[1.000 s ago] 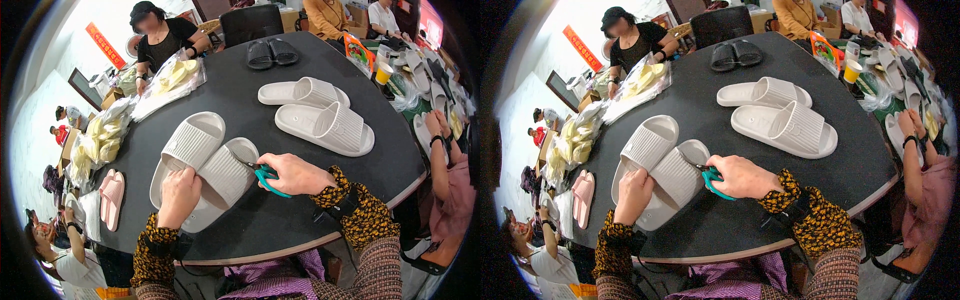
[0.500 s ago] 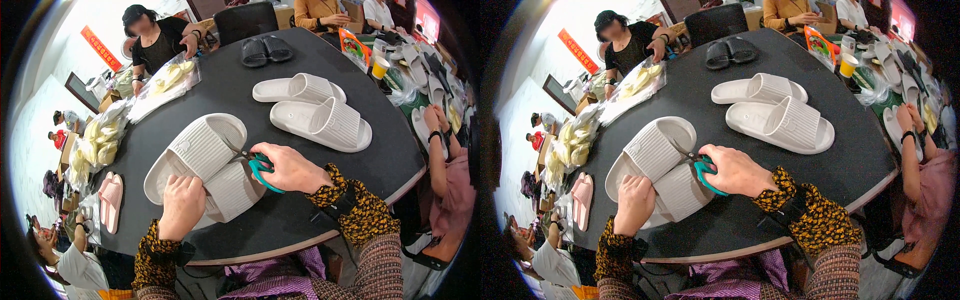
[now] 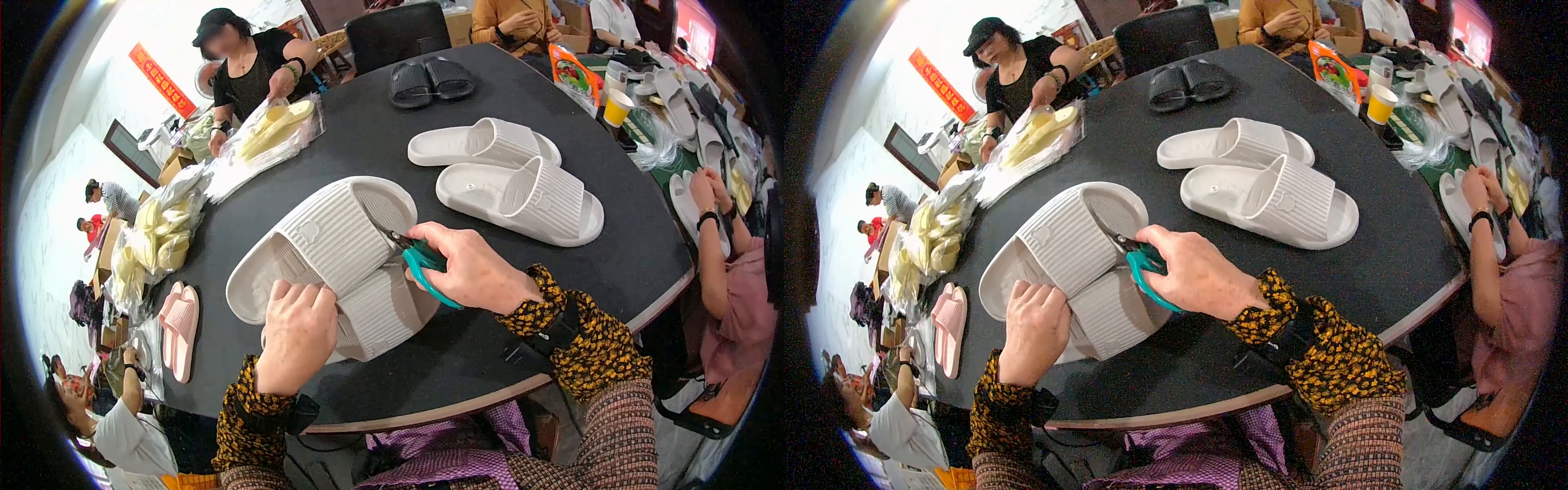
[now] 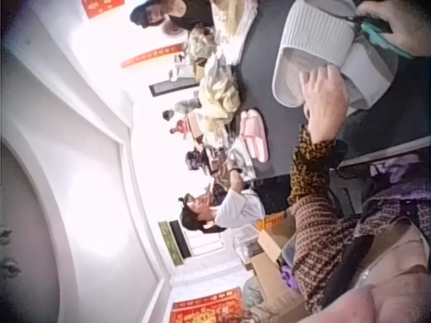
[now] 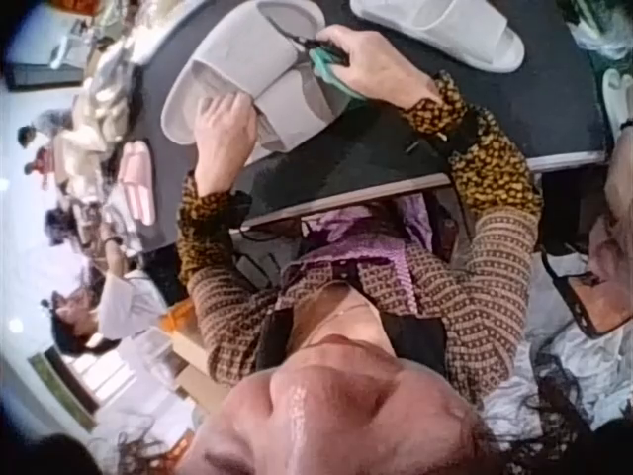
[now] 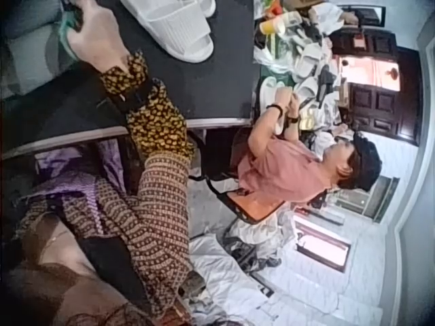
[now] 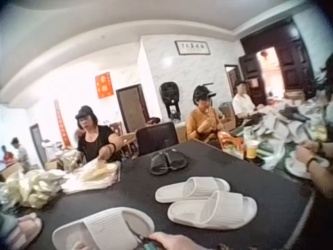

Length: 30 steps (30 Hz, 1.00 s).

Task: Trimming excess material and threads from slippers using scissors in a manufacturing environment.

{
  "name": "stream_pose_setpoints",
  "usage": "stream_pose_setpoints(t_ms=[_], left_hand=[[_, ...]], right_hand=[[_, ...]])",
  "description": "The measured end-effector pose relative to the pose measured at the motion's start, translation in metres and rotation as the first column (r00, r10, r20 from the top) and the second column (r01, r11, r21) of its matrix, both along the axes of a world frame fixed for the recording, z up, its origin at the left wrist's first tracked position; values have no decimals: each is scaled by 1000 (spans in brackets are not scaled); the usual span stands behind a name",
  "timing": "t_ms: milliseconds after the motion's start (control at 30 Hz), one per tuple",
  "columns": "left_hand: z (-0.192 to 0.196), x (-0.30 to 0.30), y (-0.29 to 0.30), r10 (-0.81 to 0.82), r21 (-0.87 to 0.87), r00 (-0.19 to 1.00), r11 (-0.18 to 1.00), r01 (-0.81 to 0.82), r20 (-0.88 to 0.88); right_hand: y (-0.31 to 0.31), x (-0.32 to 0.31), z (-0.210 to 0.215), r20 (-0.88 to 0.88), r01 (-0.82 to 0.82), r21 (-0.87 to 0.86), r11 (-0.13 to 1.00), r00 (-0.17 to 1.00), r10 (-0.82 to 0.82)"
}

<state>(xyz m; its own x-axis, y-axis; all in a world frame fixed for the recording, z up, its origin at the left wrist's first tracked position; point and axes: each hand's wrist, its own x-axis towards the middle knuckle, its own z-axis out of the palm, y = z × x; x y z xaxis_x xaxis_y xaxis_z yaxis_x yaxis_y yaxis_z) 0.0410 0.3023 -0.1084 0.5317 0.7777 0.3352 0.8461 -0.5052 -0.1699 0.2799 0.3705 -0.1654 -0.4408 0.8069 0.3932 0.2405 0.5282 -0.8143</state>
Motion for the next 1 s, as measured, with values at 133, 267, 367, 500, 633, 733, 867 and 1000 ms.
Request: stream_pose_setpoints(t_ms=[133, 267, 367, 500, 633, 733, 867, 1000], left_hand=[[0, -1, 1, 9, -28, 1000, 1000, -9, 5], [-9, -14, 7, 111, -119, 985, 988, -95, 134], [-14, -18, 8, 217, -181, 957, 966, -183, 191], [-17, -16, 8, 270, -242, 936, 946, -214, 228], [-20, -14, 6, 175, -248, 941, 963, -103, 289], [-28, -29, 8, 196, -319, 922, 944, -85, 334], [-19, -32, 11, 357, -520, 827, 849, -94, 435], [-31, -70, 27, 326, -340, 834, 923, -179, 445]], right_hand=[[-4, 1, 4, -23, 28, -60, 998, 999, -30], [2, 1, -5, -48, 99, 39, 994, 994, -98], [7, 0, -12, 59, 126, 41, 991, 990, -128], [13, -1, -22, 124, 158, -112, 981, 982, -144], [20, -1, -29, 26, 79, -290, 954, 997, -75], [20, -1, -22, -195, -73, -538, 840, 980, -39], [21, 0, -30, -219, -70, -522, 850, 974, -54], [20, -4, -27, -261, -21, -506, 862, 957, -130]])
